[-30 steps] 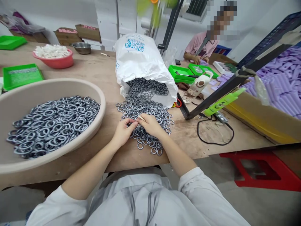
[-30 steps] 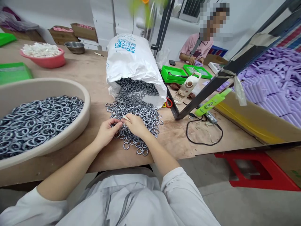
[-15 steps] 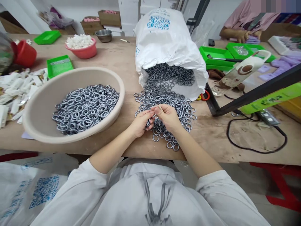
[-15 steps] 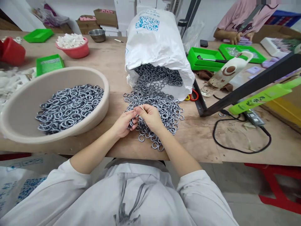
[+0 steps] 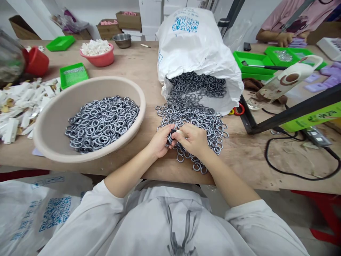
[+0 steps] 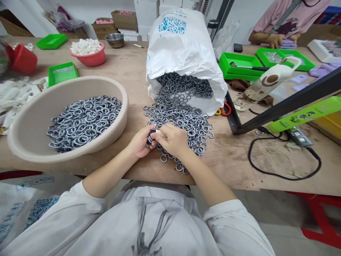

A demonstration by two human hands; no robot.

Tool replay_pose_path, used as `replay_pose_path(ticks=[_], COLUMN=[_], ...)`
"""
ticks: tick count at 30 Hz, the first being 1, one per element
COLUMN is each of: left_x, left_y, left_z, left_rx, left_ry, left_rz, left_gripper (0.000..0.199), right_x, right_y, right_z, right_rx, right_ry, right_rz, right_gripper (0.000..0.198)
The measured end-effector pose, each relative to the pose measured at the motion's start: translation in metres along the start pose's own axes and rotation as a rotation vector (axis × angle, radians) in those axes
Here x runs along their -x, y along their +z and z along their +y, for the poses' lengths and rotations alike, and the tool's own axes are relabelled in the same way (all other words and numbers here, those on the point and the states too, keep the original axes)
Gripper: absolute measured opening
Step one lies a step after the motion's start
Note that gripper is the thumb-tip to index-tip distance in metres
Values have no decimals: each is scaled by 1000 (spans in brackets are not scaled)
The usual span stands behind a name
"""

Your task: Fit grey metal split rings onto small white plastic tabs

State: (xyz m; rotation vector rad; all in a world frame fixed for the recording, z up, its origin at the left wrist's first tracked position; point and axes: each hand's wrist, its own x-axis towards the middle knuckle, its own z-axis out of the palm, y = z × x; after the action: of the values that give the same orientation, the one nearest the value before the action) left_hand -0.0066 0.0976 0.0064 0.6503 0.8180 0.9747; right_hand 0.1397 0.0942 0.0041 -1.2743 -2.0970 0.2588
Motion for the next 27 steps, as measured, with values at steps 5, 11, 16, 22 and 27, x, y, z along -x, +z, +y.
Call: replay_pose_path(ticks=[5, 11, 16, 22, 27], left_x=[4, 2, -4, -4, -4], left_y=[1, -3, -14, -14, -13], left_z=[0, 9, 17, 17, 14], left_rx=[9, 99, 163, 233, 174], left_ry=[-28, -3, 92, -16, 4], left_rz=[-87, -31, 91, 112, 98], left_gripper=[30, 24, 25, 13, 27], right_x=[-7, -18, -23, -22, -21], right_y=[-5, -9, 5, 3, 1], right_z=[15, 38, 20, 16, 18], right_rx=[-47, 153, 410, 463, 365], right_ry=[132, 384, 297, 292, 347], right_rz=[68, 1, -312, -357, -332], right_gripper=[53, 43, 29, 28, 29])
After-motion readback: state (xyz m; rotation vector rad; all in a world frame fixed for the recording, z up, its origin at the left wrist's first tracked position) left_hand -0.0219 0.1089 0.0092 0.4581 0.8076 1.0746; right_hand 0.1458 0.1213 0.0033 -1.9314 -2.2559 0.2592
